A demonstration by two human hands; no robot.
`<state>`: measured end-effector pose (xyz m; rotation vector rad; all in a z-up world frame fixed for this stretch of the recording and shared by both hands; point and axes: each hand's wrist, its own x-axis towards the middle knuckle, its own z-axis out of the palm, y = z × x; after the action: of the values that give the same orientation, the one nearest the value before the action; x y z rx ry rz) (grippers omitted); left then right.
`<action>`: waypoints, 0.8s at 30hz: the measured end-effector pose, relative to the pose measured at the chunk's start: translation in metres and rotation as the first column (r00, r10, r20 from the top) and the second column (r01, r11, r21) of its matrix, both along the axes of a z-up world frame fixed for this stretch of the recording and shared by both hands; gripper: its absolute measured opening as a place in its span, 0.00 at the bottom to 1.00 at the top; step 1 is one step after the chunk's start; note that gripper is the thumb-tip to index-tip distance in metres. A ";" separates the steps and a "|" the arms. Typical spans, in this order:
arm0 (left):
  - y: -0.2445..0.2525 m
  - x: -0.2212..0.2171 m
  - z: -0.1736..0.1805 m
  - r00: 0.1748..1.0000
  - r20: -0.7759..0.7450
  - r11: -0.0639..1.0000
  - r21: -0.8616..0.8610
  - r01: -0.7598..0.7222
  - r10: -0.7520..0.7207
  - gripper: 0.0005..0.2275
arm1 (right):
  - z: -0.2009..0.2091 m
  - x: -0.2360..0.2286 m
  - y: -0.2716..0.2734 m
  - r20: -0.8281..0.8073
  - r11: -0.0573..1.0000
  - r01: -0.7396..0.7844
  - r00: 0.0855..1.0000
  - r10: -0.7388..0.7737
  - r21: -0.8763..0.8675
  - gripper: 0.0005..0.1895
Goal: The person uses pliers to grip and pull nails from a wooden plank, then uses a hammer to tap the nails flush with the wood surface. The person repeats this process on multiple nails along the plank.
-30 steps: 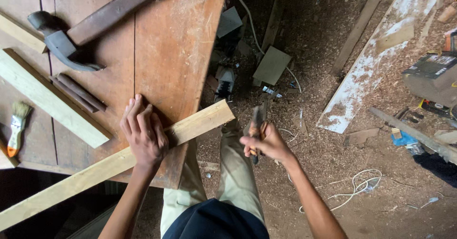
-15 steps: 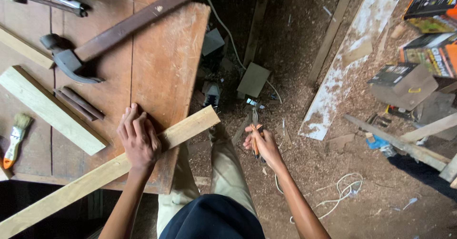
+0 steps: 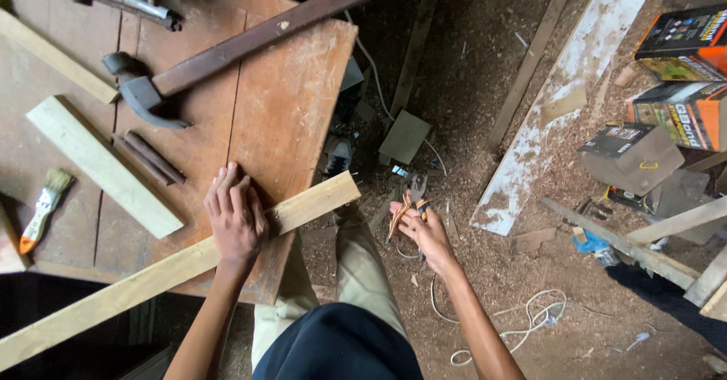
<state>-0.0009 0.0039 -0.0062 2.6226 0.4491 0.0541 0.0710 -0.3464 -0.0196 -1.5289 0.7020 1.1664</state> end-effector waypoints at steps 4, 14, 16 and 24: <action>0.001 0.001 -0.001 1.000 0.003 1.000 0.015 -0.002 0.002 0.10 | 0.009 -0.002 0.010 0.162 0.949 -0.310 0.941 0.298 0.053 0.26; 0.001 -0.001 -0.003 1.000 -0.014 1.000 0.027 0.003 -0.002 0.11 | 0.029 0.001 0.054 0.388 0.813 -0.553 0.720 0.576 -0.181 0.29; 0.001 -0.003 -0.002 1.000 -0.015 0.999 0.031 0.007 -0.007 0.11 | 0.025 -0.004 0.055 0.398 0.795 -0.576 0.696 0.598 -0.187 0.29; 0.002 -0.001 -0.001 1.000 -0.016 0.999 0.047 0.017 -0.016 0.10 | 0.000 -0.016 0.054 0.350 0.821 -0.552 0.748 0.564 -0.145 0.25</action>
<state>-0.0016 0.0056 -0.0076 2.6744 0.4367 0.0389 0.0554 -0.2921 -0.0193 -1.9987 -0.0226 1.2289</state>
